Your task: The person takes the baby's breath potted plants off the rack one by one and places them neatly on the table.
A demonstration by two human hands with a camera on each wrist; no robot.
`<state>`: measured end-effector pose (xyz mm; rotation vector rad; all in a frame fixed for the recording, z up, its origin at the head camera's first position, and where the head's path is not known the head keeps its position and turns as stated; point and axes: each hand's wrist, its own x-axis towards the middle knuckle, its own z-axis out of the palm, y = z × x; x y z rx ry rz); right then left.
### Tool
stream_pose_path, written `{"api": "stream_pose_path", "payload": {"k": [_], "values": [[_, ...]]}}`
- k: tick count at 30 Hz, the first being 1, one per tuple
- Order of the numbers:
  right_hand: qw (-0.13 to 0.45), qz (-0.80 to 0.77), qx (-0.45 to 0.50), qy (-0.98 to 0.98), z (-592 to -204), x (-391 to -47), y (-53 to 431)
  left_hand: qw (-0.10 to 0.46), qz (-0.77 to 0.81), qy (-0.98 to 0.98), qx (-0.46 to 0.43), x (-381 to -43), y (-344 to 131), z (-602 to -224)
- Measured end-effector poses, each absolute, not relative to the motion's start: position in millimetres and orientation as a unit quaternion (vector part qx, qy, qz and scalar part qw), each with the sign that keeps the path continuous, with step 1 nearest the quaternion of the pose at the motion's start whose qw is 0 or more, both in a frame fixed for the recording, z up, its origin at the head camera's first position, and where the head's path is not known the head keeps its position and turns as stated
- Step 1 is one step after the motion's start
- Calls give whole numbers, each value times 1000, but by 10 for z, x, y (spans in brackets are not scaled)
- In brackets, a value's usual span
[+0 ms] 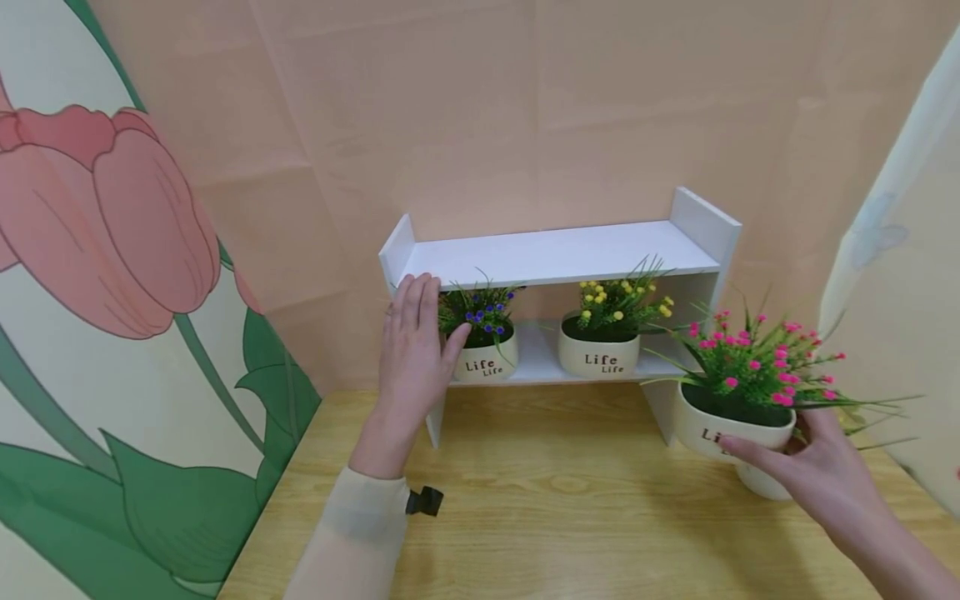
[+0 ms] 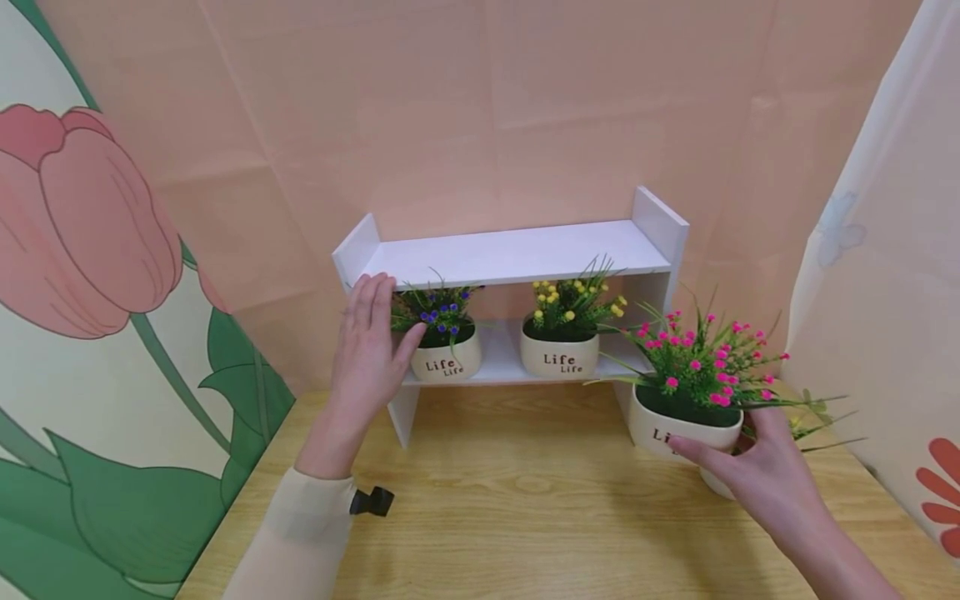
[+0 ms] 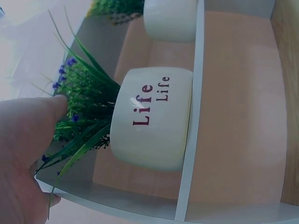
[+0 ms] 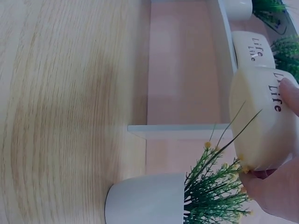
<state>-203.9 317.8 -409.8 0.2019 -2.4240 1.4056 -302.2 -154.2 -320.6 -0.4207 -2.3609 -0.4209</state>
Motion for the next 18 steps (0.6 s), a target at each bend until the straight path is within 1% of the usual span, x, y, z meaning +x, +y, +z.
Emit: {"api": "stream_pose_path", "payload": {"k": [4, 12, 18], "values": [[165, 490, 71, -853, -4107, -2033, 3193, 349, -161, -909, -163, -3028, -1543, -3212], [194, 448, 97, -867, -4150, -2007, 3158, 344, -163, -911, -158, -3020, -1537, -3198], [187, 431, 96, -878, -4222, -1973, 3126, 341, -161, -913, -156, -3017, -1527, -3193]]}}
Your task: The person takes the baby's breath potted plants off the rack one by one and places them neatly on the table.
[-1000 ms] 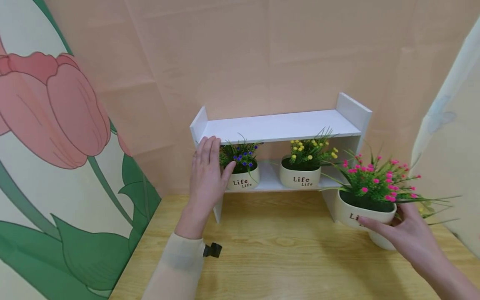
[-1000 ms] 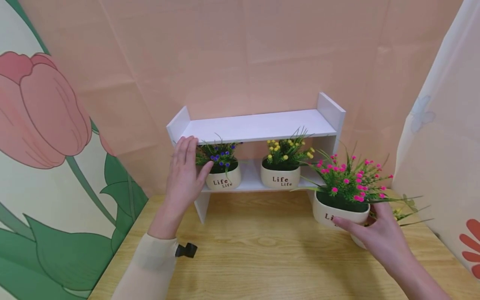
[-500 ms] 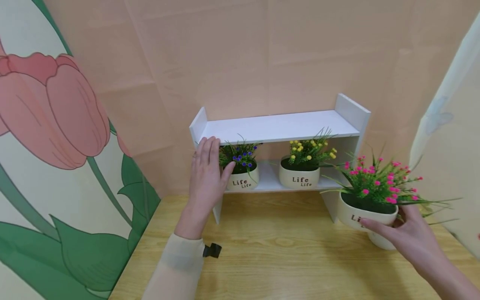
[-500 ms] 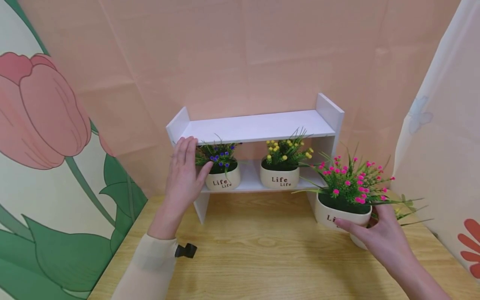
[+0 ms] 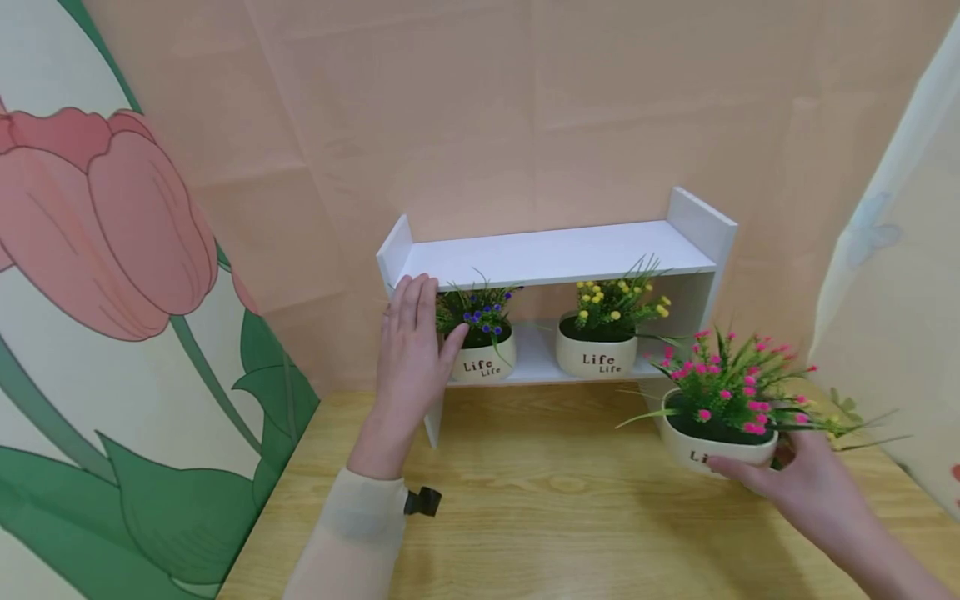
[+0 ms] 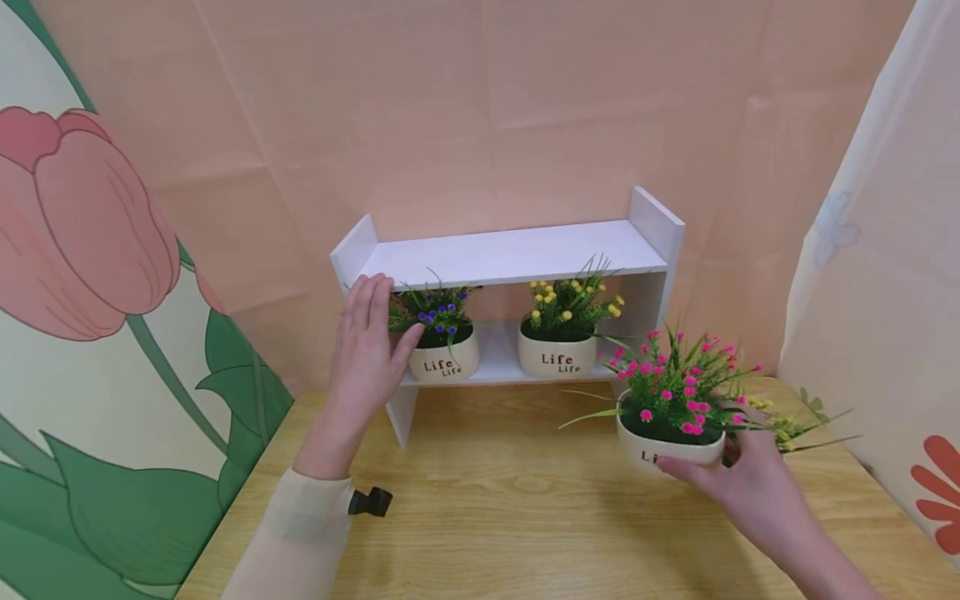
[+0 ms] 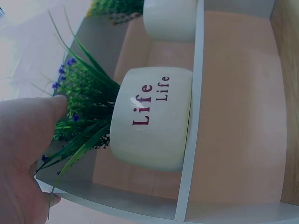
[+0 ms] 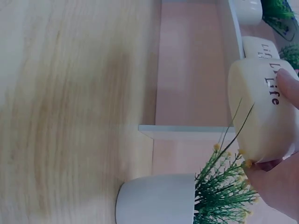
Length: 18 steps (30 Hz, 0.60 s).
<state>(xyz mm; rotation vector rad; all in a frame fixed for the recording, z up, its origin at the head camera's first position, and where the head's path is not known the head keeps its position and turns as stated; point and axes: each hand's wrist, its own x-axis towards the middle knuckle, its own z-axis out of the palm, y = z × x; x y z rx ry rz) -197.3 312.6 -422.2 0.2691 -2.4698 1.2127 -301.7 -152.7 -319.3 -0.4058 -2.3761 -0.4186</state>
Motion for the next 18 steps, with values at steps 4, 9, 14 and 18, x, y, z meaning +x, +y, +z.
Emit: {"api": "stream_pose_path", "payload": {"k": [4, 9, 14, 18], "values": [[174, 432, 90, -880, -4276, -1966, 3087, 342, -161, -912, -157, -3017, -1529, -3194], [158, 440, 88, -880, -4346, -1969, 3006, 341, -162, -913, -157, -3016, -1530, -3193], [157, 455, 98, -871, -4446, -1991, 2902, 340, -162, -913, -158, -3018, -1538, -3194], [173, 464, 120, -860, -4528, -2009, 2820, 343, -162, -911, -160, -3017, -1540, -3195]]}}
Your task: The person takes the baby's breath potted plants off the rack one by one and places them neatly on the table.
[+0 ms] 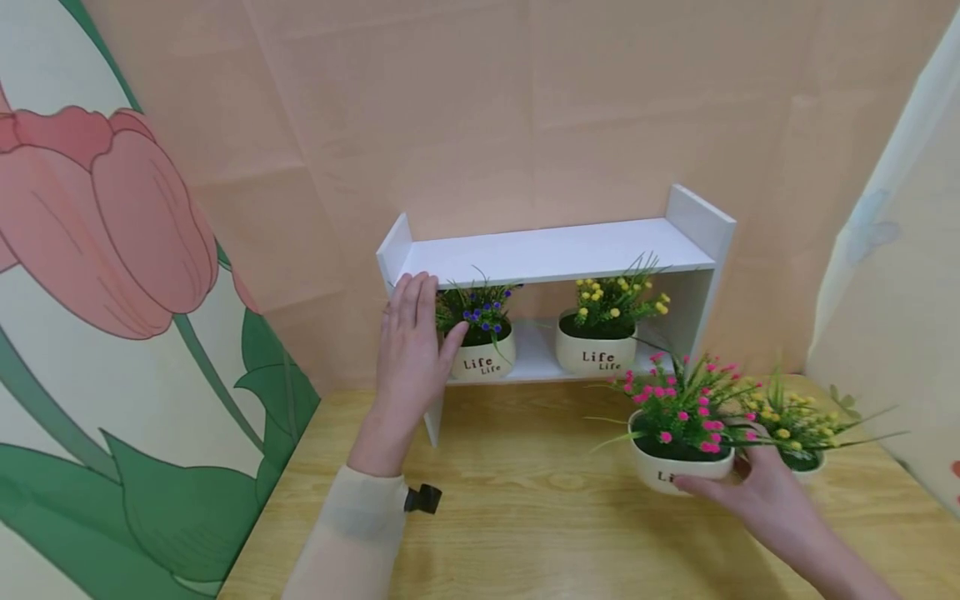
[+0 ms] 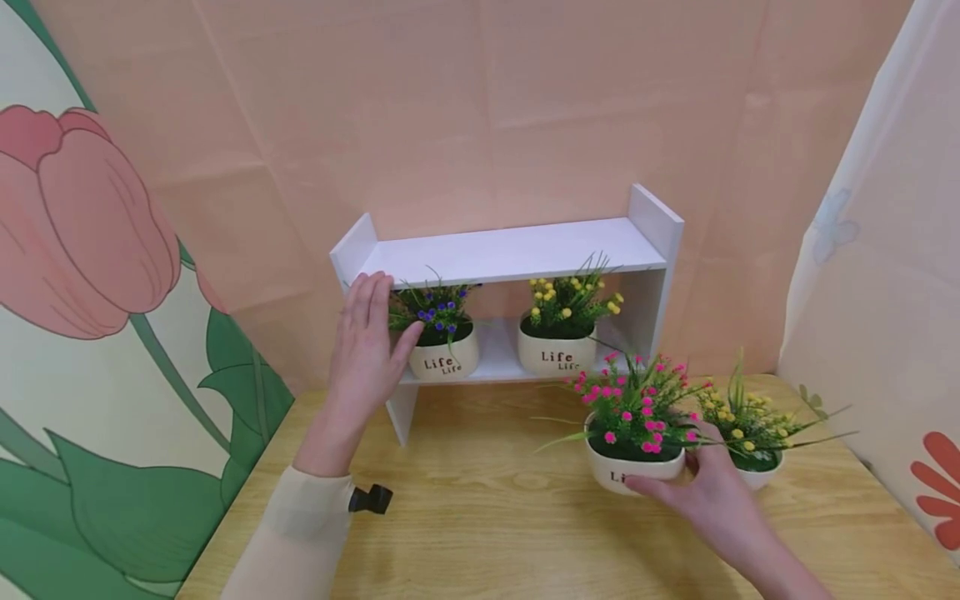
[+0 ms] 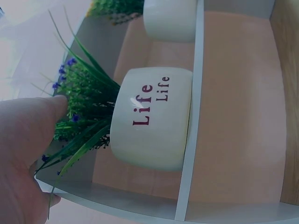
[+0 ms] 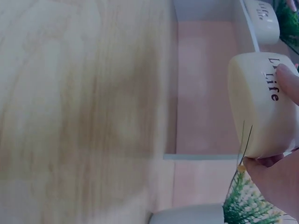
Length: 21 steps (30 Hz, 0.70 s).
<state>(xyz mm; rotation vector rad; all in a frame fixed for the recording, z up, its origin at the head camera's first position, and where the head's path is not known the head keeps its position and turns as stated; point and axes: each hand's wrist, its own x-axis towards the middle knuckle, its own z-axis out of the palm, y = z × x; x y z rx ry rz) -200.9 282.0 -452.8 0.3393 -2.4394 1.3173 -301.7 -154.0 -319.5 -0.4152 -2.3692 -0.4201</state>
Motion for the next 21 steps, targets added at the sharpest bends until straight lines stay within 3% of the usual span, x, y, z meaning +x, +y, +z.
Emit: {"api": "stream_pose_path", "payload": {"k": [14, 21], "values": [[187, 473, 139, -850, -4775, -2050, 2620, 345, -161, -910, -162, -3019, -1536, -3187], [163, 485, 123, -850, -4896, -2071, 2611, 340, -165, -912, -160, -3009, -1537, -3188]]}}
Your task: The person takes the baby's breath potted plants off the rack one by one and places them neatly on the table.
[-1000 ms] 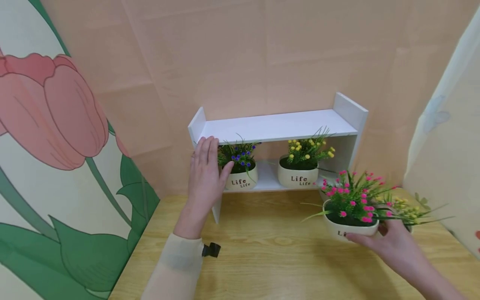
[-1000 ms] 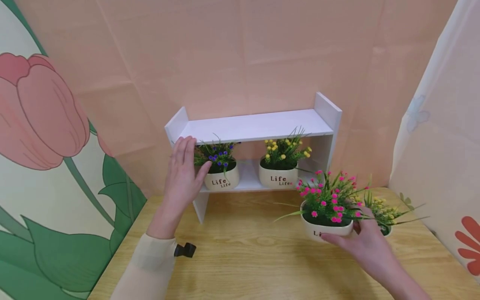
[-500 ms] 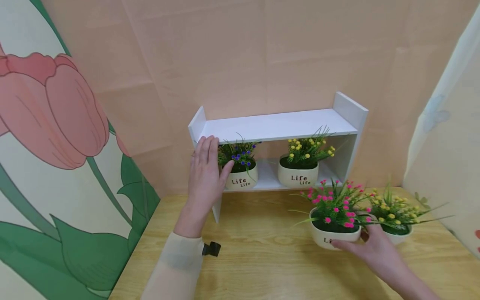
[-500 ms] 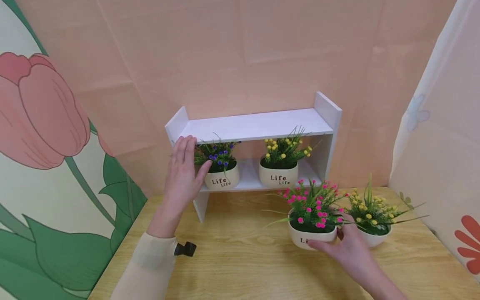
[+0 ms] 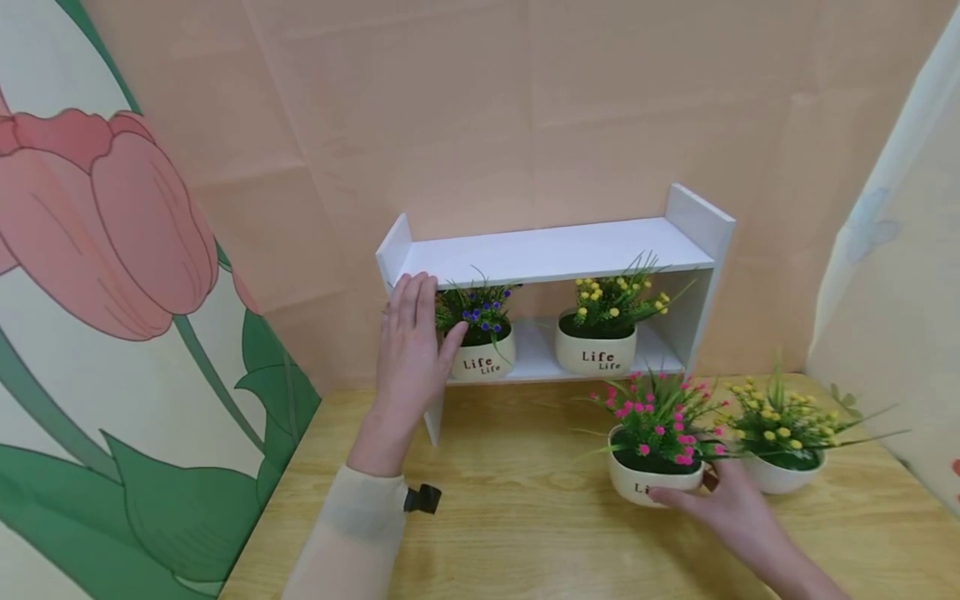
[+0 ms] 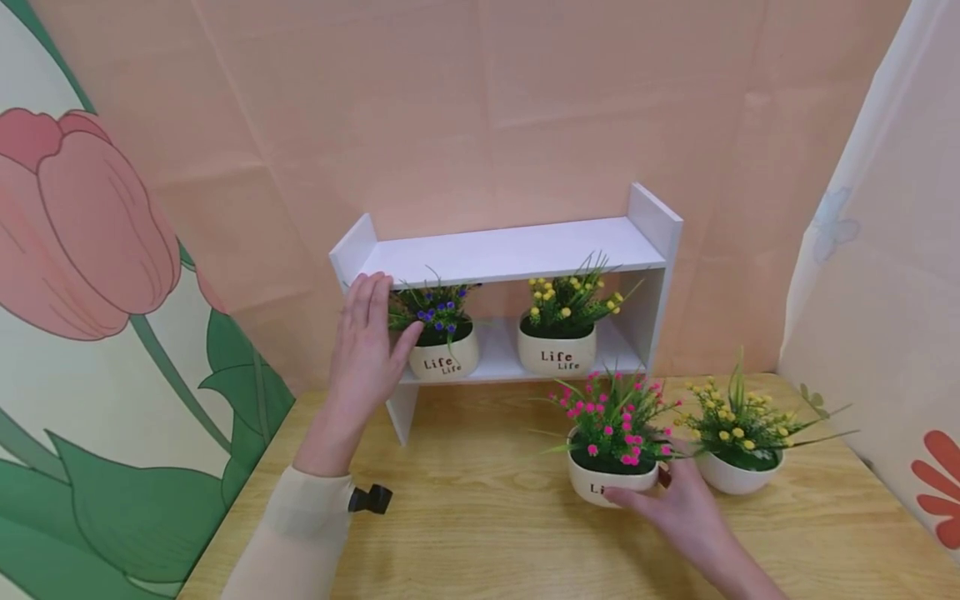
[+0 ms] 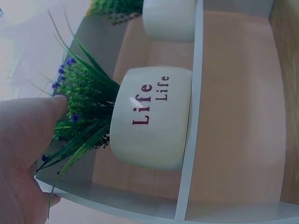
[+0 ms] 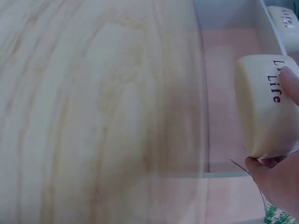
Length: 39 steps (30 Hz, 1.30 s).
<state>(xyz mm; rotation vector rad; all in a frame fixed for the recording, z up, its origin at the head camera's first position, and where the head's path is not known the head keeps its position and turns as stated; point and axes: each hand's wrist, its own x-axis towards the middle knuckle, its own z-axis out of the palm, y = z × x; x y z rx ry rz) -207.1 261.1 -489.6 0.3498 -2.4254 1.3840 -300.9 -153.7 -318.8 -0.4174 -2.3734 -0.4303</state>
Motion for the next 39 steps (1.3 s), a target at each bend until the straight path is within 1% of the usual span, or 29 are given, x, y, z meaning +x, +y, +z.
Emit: {"api": "stream_pose_path", "payload": {"k": [7, 16, 24, 34, 39], "values": [[135, 486, 104, -857, -4984, -2120, 2576, 346, -166, -909, -162, -3001, -1534, -3194], [128, 486, 89, -860, -5040, -2164, 2546, 352, -168, -906, -163, -3003, -1536, -3190], [85, 472, 56, -876, -5123, -2179, 2612, 348, -167, -908, -161, -2997, -1531, -3192], [60, 451, 38, -890, -5130, -2208, 2647, 335, -165, -915, -152, -2981, -1520, -3178], [19, 450, 2, -893, -5126, -2171, 2650, 335, -165, -915, -153, -2988, -1518, -3184]]}}
